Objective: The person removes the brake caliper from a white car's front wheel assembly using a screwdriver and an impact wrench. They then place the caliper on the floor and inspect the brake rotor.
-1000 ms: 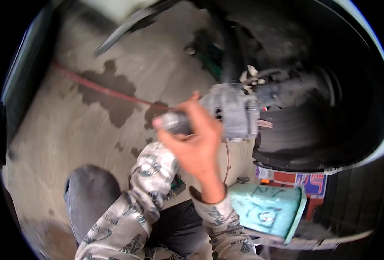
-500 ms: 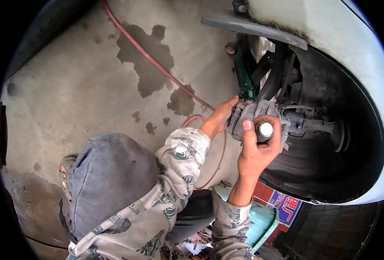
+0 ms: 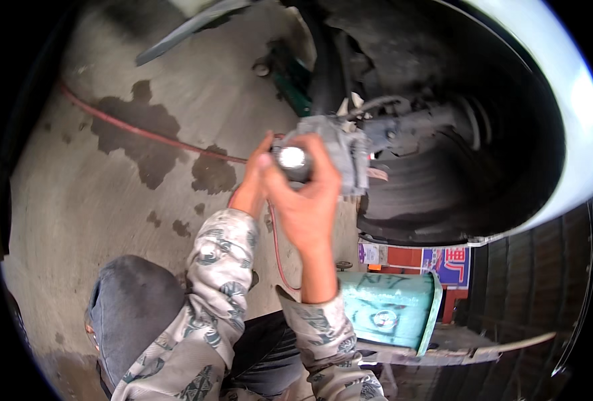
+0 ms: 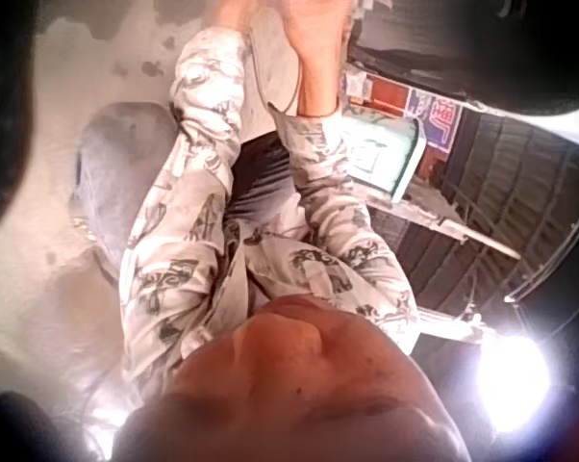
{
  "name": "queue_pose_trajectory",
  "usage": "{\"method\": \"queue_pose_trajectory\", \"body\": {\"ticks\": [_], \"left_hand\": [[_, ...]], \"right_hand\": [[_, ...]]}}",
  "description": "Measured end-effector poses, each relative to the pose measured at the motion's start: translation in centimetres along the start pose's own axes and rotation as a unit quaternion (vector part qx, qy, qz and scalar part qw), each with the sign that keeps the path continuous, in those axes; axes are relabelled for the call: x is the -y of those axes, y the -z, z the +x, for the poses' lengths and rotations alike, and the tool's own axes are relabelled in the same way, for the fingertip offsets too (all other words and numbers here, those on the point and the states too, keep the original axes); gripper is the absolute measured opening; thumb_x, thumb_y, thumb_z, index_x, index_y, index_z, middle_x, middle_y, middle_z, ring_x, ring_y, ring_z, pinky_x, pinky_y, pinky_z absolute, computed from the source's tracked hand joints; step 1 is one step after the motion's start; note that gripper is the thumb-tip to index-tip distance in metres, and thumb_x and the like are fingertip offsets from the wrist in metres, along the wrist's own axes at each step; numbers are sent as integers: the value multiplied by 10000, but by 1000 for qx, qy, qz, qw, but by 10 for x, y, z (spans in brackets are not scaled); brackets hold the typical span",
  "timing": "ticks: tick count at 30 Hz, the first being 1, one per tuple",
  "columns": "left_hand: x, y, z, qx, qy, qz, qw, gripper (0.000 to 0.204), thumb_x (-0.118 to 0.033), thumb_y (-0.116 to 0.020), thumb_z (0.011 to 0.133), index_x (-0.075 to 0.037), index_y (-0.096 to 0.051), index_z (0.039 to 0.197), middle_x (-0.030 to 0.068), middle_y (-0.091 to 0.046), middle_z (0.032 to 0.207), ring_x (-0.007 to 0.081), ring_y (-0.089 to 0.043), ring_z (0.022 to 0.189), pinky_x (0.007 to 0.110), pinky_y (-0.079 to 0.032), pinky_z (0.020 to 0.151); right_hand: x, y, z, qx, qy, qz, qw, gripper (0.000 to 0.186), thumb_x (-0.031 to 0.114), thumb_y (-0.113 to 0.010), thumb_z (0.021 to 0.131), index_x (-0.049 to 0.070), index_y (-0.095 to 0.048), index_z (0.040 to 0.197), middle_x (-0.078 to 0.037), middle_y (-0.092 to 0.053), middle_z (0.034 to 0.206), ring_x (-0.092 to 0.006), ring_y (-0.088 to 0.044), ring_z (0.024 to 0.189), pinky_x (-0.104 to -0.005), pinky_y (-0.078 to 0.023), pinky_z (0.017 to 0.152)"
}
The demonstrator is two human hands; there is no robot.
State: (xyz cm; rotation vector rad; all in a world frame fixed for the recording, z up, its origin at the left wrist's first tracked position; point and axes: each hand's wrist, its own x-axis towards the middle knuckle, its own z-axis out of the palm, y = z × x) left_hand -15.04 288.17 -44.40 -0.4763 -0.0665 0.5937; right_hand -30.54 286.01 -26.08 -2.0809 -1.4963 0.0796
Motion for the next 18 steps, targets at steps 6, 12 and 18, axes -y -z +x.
{"method": "queue_pose_trajectory", "body": {"ticks": [6,12,18], "left_hand": [[32,3,23,12,49,5,999,395,-412,-567,994,-20,-614,995,119,-640,926,228,-632,819,395,-552,734],[9,-11,-4,-60,-116,196,972,393,-395,-567,1009,-40,-624,851,23,-587,797,110,-516,732,284,-444,665],[14,-11,-30,-105,-81,81,988,435,-418,-522,1023,-48,-644,831,17,-595,750,119,-549,691,285,-462,668]], "right_hand": [[-23,23,2,-13,62,-49,997,186,71,-742,832,23,-564,851,28,-537,776,-34,-460,724,-204,-382,604],[-10,7,9,-11,56,-60,997,184,92,-745,842,28,-573,859,24,-530,725,-44,-472,649,-208,-388,571],[-30,26,-16,-86,54,77,992,187,111,-705,842,11,-558,901,-36,-566,767,-91,-503,657,-226,-411,587]]}}
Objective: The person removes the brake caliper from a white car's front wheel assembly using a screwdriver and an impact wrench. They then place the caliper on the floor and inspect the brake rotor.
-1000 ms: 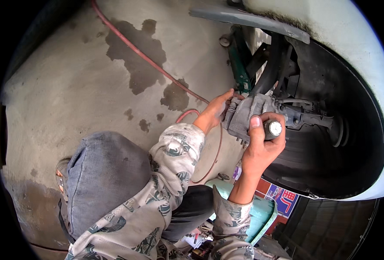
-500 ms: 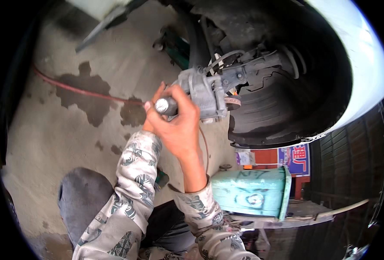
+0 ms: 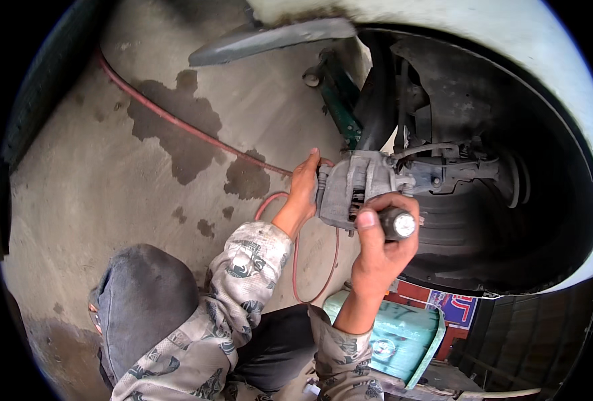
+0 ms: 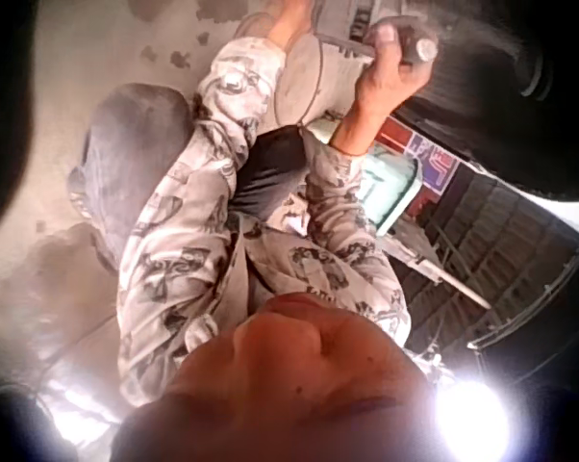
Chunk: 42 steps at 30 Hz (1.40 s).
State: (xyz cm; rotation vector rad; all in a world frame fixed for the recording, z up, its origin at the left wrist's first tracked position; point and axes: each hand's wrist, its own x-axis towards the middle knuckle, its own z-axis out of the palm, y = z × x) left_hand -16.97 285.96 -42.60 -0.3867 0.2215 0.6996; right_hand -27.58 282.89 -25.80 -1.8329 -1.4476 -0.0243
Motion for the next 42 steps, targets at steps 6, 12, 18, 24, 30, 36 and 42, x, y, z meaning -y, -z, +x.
{"method": "queue_pose_trajectory", "body": {"ticks": [6,12,18,24,30,36,42], "left_hand": [[-2,-4,3,35,0,-83,996,460,-444,-493,1022,-37,-656,884,62,-613,843,175,-570,764,334,-477,738],[-2,3,19,44,1,-107,993,450,-439,-486,1016,-38,-659,909,79,-618,895,194,-568,831,368,-473,793],[-3,-7,13,3,13,-30,999,461,-416,-472,1021,-32,-660,848,63,-600,806,190,-561,772,350,-470,747],[-8,-4,14,-8,-46,38,998,538,-466,-433,1031,-24,-651,815,58,-595,774,179,-549,745,344,-450,708],[-5,-16,11,-10,-26,8,1000,595,-517,-392,1030,-26,-652,815,72,-604,793,181,-546,762,328,-442,738],[11,-2,23,-18,-19,15,1000,602,-531,-385,1028,-23,-639,828,81,-605,820,188,-551,798,340,-452,770],[-15,-1,26,10,-21,-23,999,560,-508,-405,1031,-21,-621,858,84,-608,825,195,-562,782,344,-471,752]], "right_hand": [[6,-2,7,20,-18,-21,999,210,147,-703,834,11,-555,894,-30,-558,765,-85,-481,656,-230,-387,599],[1,0,8,57,11,-56,997,164,104,-691,809,24,-561,870,-2,-545,761,-70,-458,687,-223,-367,611],[-2,-2,8,12,-29,-36,999,173,94,-695,811,23,-546,863,1,-538,766,-69,-454,670,-231,-380,611],[43,-16,19,-14,61,-65,996,176,51,-741,784,10,-577,835,-40,-576,745,-119,-527,656,-267,-411,588],[116,10,32,397,85,-3,914,344,66,-821,724,6,-600,980,-89,-546,650,-173,-574,517,-283,-445,460],[156,-7,26,525,231,-237,784,183,116,-689,645,103,-604,807,-17,-454,672,-129,-447,491,-264,-336,422],[156,-5,-36,352,230,-317,850,193,155,-626,661,154,-434,670,9,-359,631,-129,-363,514,-278,-290,445]]}}
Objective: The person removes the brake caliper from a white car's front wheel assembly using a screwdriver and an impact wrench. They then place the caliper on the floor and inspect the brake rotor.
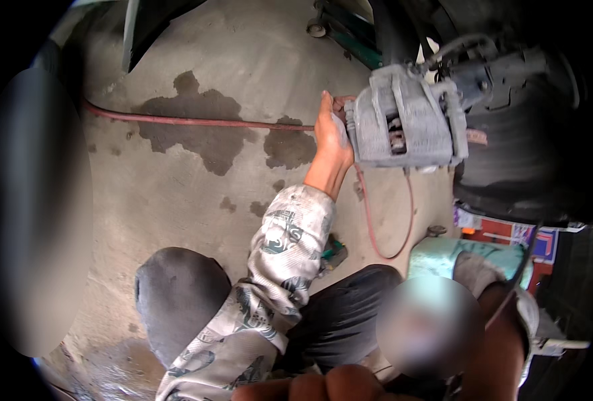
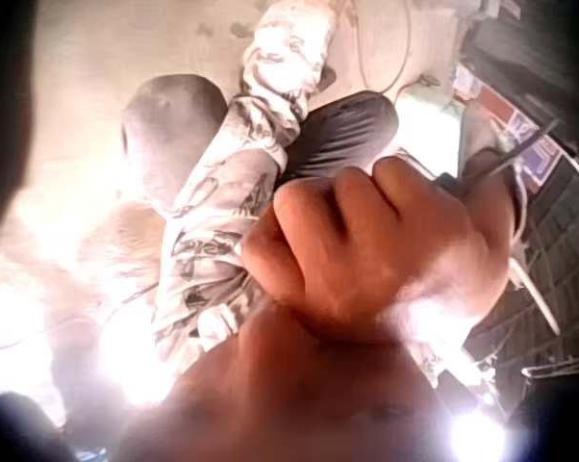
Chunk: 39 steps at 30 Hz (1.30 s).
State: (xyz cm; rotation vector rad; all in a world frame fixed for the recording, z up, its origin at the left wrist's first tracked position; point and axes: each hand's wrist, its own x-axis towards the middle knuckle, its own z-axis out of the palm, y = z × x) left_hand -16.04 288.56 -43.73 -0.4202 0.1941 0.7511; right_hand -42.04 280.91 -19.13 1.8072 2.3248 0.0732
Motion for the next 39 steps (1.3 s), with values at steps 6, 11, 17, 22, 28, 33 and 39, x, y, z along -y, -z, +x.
{"method": "queue_pose_trajectory", "body": {"ticks": [6,11,17,22,28,33,39], "left_hand": [[23,-5,-3,-24,29,8,999,508,-473,-422,1033,-29,-615,879,94,-626,856,218,-596,804,374,-499,793],[12,0,-3,-11,8,23,1000,464,-474,-433,1023,-52,-627,1015,104,-658,1026,241,-615,968,396,-487,910],[0,8,13,34,0,112,993,487,-467,-410,1022,-33,-567,1177,129,-608,1220,275,-559,1156,421,-415,1052],[3,3,8,47,16,168,985,525,-460,-387,1024,-34,-519,1299,131,-553,1341,292,-503,1258,441,-367,1108],[17,2,-13,135,139,115,974,595,-438,-299,1039,-23,-398,1454,178,-450,1473,335,-429,1372,505,-369,1135],[-12,40,27,8,-31,93,995,420,-387,-445,1032,-8,-594,1133,125,-639,1109,250,-610,1025,404,-497,933],[8,-9,-9,-35,12,21,999,409,-403,-456,1025,-31,-621,979,70,-643,885,199,-615,832,358,-502,795]], "right_hand": [[-6,52,-3,182,-49,-18,982,246,162,-638,650,127,-395,667,-16,-329,651,-148,-313,528,-273,-298,478],[6,54,-35,197,-67,-92,974,374,203,-715,576,118,-360,653,-17,-317,666,-140,-319,550,-261,-303,504],[2,67,-56,362,243,-439,786,551,296,-856,446,113,-374,641,7,-359,695,-118,-344,567,-248,-313,530],[-41,64,-78,294,299,-178,890,338,243,-762,552,82,-476,629,15,-453,691,-122,-359,520,-258,-326,497],[-48,63,-52,149,144,64,976,152,215,-635,753,92,-573,819,-23,-555,677,-139,-496,518,-296,-424,498],[-94,15,-1,-168,196,403,878,158,202,-615,926,62,-544,948,-59,-538,668,-118,-475,475,-267,-399,453],[-134,23,24,-295,53,460,836,191,139,-627,887,39,-472,838,-34,-458,593,-89,-401,447,-245,-323,383]]}}
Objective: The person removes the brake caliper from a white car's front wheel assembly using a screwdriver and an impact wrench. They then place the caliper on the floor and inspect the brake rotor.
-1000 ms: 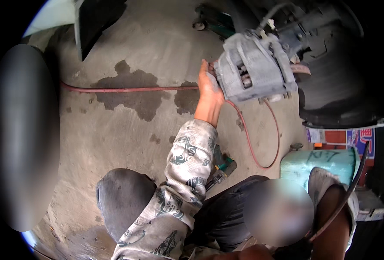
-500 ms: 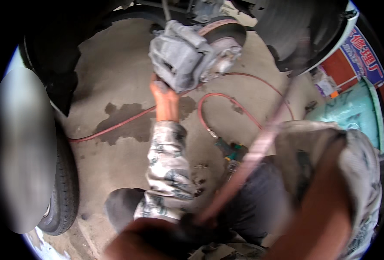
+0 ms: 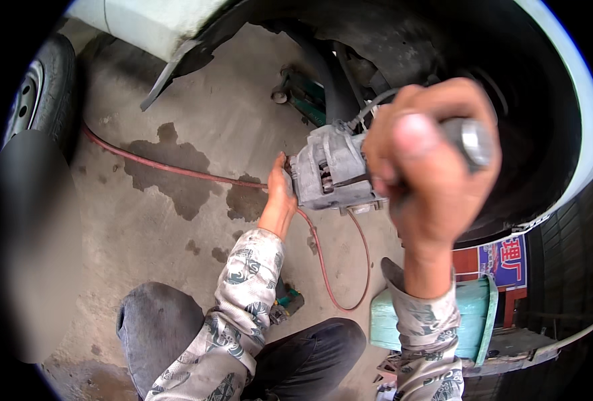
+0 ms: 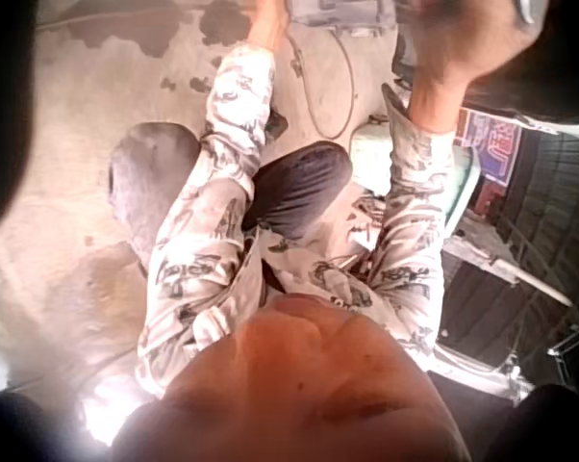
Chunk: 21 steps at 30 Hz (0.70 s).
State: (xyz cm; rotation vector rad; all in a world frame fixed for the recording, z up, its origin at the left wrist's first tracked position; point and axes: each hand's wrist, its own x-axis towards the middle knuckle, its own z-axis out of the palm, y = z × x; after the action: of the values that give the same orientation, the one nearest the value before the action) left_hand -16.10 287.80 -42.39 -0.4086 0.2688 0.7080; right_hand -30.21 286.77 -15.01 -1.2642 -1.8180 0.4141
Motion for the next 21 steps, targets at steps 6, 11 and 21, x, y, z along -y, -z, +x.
{"method": "queue_pose_trajectory", "body": {"ticks": [6,11,21], "left_hand": [[-8,3,-13,5,9,14,1000,435,-400,-423,1030,-21,-619,946,78,-643,854,191,-616,783,340,-505,758],[-12,-9,-28,7,-5,29,1000,442,-396,-419,1029,-16,-619,925,79,-637,807,190,-610,729,329,-502,711],[-5,6,-2,32,18,14,999,425,-414,-473,1007,-29,-646,963,66,-629,850,198,-587,790,351,-480,766]], "right_hand": [[-52,-14,-11,-14,-59,-96,994,170,87,-683,822,1,-542,783,-56,-551,658,-83,-465,534,-241,-375,504],[-76,-23,-36,130,-26,-264,956,149,-23,-721,728,12,-576,731,-61,-568,633,-143,-539,542,-273,-411,501],[-70,-43,-51,178,32,-275,944,193,27,-770,645,59,-586,693,-55,-563,645,-226,-544,545,-336,-410,521]]}}
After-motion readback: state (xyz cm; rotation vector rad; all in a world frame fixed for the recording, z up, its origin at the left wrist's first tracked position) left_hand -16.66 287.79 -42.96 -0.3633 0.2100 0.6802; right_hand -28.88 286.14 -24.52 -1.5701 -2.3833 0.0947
